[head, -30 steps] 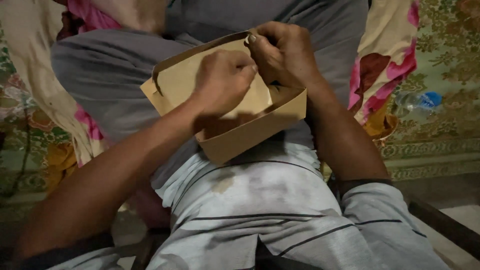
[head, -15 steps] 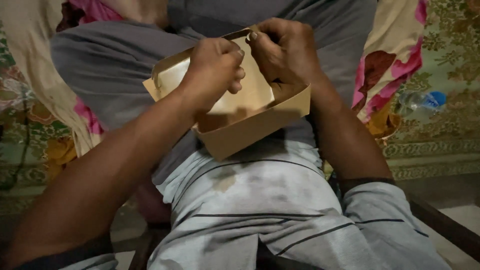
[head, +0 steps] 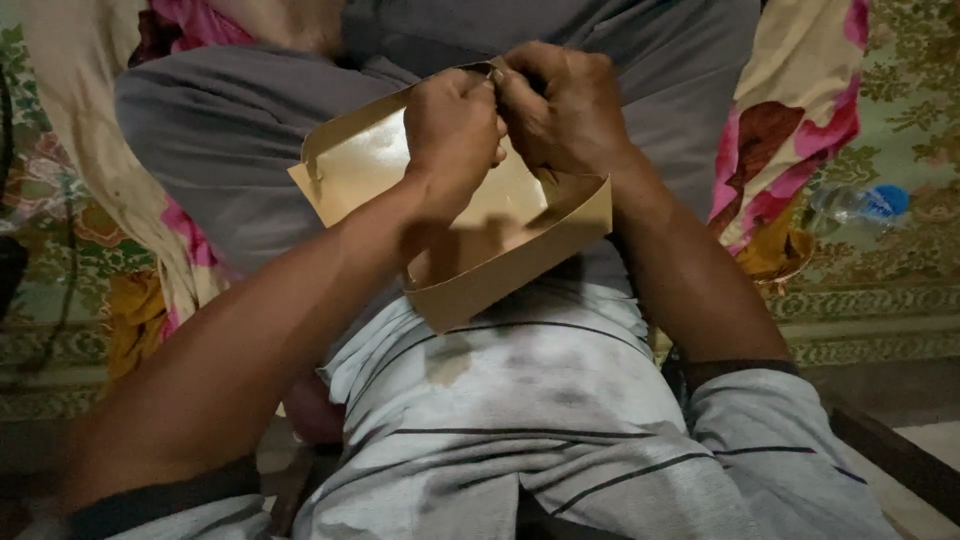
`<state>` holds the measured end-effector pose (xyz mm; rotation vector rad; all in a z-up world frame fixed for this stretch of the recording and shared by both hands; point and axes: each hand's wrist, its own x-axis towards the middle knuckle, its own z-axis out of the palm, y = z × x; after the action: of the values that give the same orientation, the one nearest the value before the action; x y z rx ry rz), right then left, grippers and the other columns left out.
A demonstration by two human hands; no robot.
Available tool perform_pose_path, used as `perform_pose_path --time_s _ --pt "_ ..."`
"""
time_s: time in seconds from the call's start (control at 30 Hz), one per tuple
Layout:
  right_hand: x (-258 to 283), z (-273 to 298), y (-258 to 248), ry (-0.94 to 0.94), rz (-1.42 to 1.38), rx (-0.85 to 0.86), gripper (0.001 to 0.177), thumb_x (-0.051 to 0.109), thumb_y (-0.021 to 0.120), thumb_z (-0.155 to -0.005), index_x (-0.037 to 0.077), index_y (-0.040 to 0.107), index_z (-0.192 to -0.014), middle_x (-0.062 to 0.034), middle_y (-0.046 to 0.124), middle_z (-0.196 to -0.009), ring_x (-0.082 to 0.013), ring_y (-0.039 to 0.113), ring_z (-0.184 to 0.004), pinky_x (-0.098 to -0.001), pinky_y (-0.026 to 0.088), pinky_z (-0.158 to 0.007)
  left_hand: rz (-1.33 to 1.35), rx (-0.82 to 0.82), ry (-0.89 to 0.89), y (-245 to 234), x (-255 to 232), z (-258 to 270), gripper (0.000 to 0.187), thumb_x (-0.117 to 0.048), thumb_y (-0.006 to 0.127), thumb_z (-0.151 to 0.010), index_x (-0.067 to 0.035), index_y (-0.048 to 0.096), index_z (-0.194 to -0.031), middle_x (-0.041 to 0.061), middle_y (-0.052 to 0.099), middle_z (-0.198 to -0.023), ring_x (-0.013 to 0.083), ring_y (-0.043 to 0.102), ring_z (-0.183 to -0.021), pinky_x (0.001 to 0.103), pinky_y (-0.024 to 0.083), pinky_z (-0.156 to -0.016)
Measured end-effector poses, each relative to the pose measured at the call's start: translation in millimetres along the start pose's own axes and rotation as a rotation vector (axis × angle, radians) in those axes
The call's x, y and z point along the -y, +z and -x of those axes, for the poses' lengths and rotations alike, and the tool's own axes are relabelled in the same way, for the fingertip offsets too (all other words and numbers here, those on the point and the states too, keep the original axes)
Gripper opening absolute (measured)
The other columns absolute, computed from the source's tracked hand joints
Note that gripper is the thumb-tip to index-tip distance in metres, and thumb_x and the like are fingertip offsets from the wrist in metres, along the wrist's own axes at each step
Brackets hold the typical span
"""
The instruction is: The person assembles a cardboard box by folding and tucking its flaps and pieces by hand, rotating the box as needed to secure all sides.
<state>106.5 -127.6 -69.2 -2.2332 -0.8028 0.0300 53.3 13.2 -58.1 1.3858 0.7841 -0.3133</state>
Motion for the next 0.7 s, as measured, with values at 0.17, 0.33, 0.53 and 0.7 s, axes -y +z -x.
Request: perform_pose_path --time_s 0.17,0.33,0.53,0.7 --pt "-1 -2 -1 0.027 -0.047 0.036 0.018 0.014 0.07 -0.096 -0.002 0.078 -0.101 -0.0132 0.077 -0.08 -0.0193 0.066 -0.057 -0.0326 0.05 -0.052 0.074 -0.032 0.026 2 4 2 0.023 -0.017 0.055 -0.096 -0.001 0.071 -0.092 0.002 0.061 -0.064 0.0106 0.052 -0.048 0.026 0.049 -0.045" --pt "0 -1 0 -0.039 -0.066 0.003 0.014 0.007 0.071 -0.095 -0.004 0.077 -0.1 -0.0134 0.076 -0.079 -0.0171 0.063 -0.054 -0.0318 0.048 -0.049 -0.048 -0.064 0.044 0 3 2 0.029 -0.019 0.054 -0.095 -0.004 0.078 -0.102 -0.001 0.062 -0.064 0.0086 0.056 -0.049 0.026 0.051 -0.045" --pt "-4 1 2 -0.026 -0.078 0.02 0.011 0.008 0.074 -0.096 -0.002 0.077 -0.1 -0.0115 0.076 -0.079 -0.0166 0.061 -0.056 -0.0314 0.047 -0.05 -0.115 -0.101 0.247 -3 17 -15 0.025 -0.016 0.056 -0.088 -0.003 0.074 -0.077 0.002 0.065 -0.058 0.0124 0.055 -0.044 0.029 0.049 -0.043" --pt "-19 0 7 0.058 -0.057 -0.005 0.017 0.008 0.066 -0.102 -0.005 0.077 -0.105 -0.0107 0.079 -0.084 -0.0141 0.067 -0.058 -0.0276 0.051 -0.05 -0.154 -0.14 0.169 -7 25 -26 0.027 -0.018 0.054 -0.089 -0.006 0.076 -0.079 0.001 0.066 -0.059 0.0125 0.057 -0.041 0.027 0.053 -0.039"
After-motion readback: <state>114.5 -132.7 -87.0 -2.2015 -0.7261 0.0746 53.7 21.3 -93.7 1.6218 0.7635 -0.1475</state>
